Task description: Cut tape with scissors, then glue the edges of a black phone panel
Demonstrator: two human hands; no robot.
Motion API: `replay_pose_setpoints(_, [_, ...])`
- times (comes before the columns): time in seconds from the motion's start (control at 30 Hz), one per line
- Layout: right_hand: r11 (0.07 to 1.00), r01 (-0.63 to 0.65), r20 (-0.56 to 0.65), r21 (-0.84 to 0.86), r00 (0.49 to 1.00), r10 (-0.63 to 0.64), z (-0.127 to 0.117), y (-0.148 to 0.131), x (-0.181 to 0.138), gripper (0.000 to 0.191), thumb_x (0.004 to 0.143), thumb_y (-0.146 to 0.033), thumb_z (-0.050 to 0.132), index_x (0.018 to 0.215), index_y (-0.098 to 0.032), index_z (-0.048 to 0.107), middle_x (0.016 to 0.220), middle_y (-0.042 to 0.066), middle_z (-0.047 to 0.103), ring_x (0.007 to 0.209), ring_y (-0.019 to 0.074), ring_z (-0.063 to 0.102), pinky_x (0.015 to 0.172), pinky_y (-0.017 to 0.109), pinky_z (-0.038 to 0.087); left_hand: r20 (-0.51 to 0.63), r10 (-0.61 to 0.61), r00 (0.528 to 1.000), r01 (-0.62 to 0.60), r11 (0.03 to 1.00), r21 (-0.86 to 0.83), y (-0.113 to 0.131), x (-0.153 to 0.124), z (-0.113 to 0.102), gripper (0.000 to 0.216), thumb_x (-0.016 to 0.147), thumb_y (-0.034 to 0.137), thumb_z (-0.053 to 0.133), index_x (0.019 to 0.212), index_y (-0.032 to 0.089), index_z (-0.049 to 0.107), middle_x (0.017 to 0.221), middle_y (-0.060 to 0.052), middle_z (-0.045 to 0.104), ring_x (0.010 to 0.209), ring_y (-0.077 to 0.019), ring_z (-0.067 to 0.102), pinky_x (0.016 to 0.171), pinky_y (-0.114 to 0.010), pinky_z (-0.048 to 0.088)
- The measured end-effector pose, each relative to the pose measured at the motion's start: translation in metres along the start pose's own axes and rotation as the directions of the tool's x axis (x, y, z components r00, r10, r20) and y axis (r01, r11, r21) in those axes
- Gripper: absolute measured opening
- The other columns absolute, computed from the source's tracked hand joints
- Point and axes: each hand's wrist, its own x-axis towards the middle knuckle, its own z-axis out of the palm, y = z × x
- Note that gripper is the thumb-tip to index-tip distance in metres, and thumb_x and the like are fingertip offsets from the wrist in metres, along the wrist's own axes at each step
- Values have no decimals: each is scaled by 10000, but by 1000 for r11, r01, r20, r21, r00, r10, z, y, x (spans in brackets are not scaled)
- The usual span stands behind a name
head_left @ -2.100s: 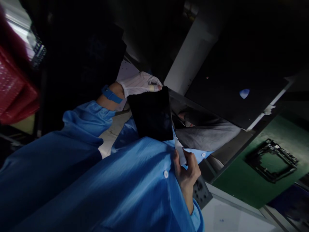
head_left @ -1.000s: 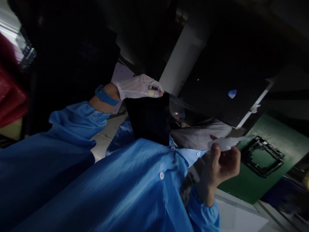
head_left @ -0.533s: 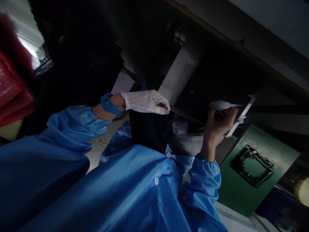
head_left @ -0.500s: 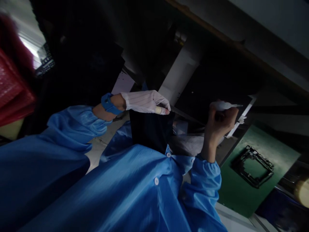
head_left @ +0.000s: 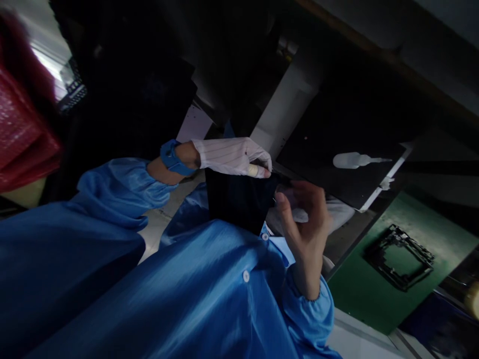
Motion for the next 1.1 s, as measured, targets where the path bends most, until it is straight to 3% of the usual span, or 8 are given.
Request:
replay_pose_setpoints(0.13, [995, 25, 63, -95, 998, -19, 5, 3, 3, 289, 1205, -520, 719, 1097, -255, 757, 927, 42, 877, 810, 226, 846, 733, 304, 652, 45, -11, 999, 12, 1000, -25, 11, 0, -2, 462, 1038, 584, 603, 1098, 171, 802, 1058, -94, 831, 909, -236, 733, 840, -362, 487])
replay_pose_setpoints(0.23, [989, 79, 58, -121, 996, -73, 7, 7, 5, 294, 1217, -468, 684, 1008, -263, 713, 854, 22, 849, 738, 213, 819, 707, 290, 632, 62, -24, 998, 26, 999, -32, 16, -1, -3, 569, 1056, 720, 554, 975, 187, 735, 917, -66, 737, 788, -207, 634, 783, -367, 423])
replay_pose_setpoints(0.37, [979, 117, 88, -165, 991, -104, 4, 10, 3, 307, 1210, -480, 679, 989, -267, 697, 813, 7, 815, 674, 192, 758, 678, 281, 602, 74, -33, 997, 36, 998, -48, 18, 0, -3, 699, 1040, 886, 512, 878, 219, 641, 787, -16, 582, 703, -181, 500, 724, -370, 363])
replay_pose_setpoints(0.63, [964, 200, 104, -173, 978, -184, -5, 7, -2, 384, 1249, -524, 640, 971, -268, 708, 761, -14, 765, 625, 167, 711, 621, 259, 525, 202, -29, 979, 59, 988, -144, 23, 1, -2, 791, 1012, 972, 577, 750, 239, 442, 734, 3, 424, 623, -148, 357, 613, -374, 277])
replay_pose_setpoints(0.8, [954, 224, 58, -200, 974, -217, -3, 8, -10, 381, 1275, -490, 615, 979, -263, 692, 776, -16, 761, 629, 158, 702, 630, 260, 520, 203, -28, 979, 58, 988, -143, 32, -1, -3, 738, 1078, 874, 569, 742, 237, 409, 725, -6, 420, 632, -153, 348, 647, -393, 287])
replay_pose_setpoints(0.97, [956, 228, 34, -183, 974, -226, -1, 8, -11, 372, 1275, -470, 622, 974, -261, 686, 774, -18, 766, 635, 158, 719, 625, 256, 526, 206, -23, 978, 51, 990, -132, 33, -3, -4, 474, 1091, 639, 575, 841, 236, 549, 762, -2, 544, 655, -164, 451, 712, -381, 393])
replay_pose_setpoints(1.1, [961, 189, 29, -201, 982, -187, -3, 6, -9, 365, 1263, -503, 623, 987, -271, 685, 776, -18, 757, 636, 170, 707, 628, 274, 513, 200, 2, 980, 26, 990, -137, 31, -2, 1, 422, 1087, 608, 547, 901, 235, 620, 819, -15, 619, 715, -183, 525, 754, -386, 441])
